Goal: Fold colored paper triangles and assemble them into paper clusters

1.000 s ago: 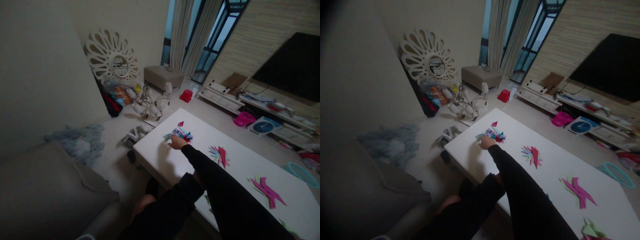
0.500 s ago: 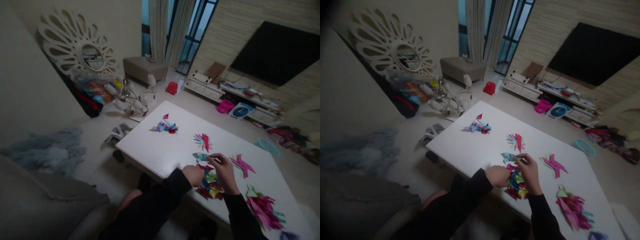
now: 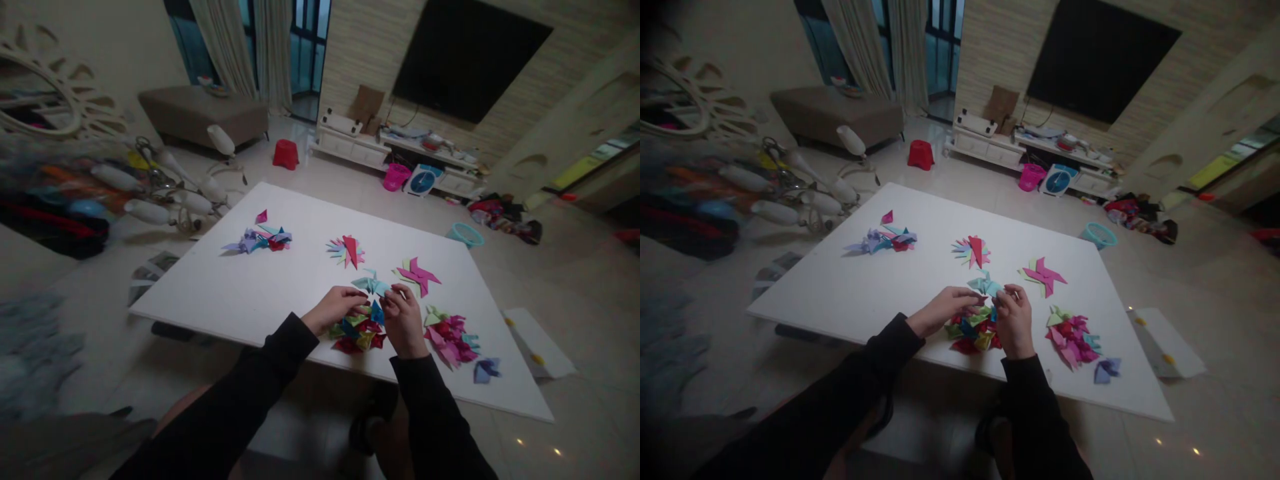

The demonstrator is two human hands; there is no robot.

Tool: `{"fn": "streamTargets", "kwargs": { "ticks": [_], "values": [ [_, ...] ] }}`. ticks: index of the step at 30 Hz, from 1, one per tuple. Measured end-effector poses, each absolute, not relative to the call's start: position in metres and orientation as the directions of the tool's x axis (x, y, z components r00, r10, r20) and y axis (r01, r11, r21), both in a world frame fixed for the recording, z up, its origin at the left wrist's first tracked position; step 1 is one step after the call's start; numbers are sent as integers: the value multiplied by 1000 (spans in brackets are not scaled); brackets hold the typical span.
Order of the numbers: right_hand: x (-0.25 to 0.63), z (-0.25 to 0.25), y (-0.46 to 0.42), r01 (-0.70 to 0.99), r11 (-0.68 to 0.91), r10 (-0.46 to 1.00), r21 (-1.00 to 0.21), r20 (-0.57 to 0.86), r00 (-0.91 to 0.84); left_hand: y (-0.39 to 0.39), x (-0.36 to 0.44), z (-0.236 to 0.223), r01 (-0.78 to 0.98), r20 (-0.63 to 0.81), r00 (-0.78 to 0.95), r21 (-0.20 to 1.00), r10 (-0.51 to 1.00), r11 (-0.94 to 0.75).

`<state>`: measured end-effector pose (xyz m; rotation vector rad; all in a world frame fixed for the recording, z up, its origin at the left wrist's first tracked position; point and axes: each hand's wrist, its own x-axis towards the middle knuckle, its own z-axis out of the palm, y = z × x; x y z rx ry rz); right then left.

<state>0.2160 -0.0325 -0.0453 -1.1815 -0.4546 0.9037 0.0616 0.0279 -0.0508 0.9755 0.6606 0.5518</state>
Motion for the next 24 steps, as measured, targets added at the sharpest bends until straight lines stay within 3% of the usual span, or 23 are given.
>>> {"fn": "streamTargets", "kwargs": {
  "ticks": [4, 8, 15, 24],
  "values": [
    [218, -45, -35, -344, 110, 816, -932, -113, 567, 21, 79, -48, -381, -247, 649, 713, 719, 589],
    [216, -46, -35, -297, 101, 828, -949, -85, 554, 20, 88, -48, -503, -242, 535, 678, 809, 535],
    [215, -49, -45, -194, -3, 881, -981, -94, 464, 17, 85, -50, -513, -228, 449, 726, 864, 458],
    [212, -49, -44, -130, -1, 899, -992, -58, 434, 23, 83, -50, -483, -243, 471, 734, 848, 478]
  ]
}}
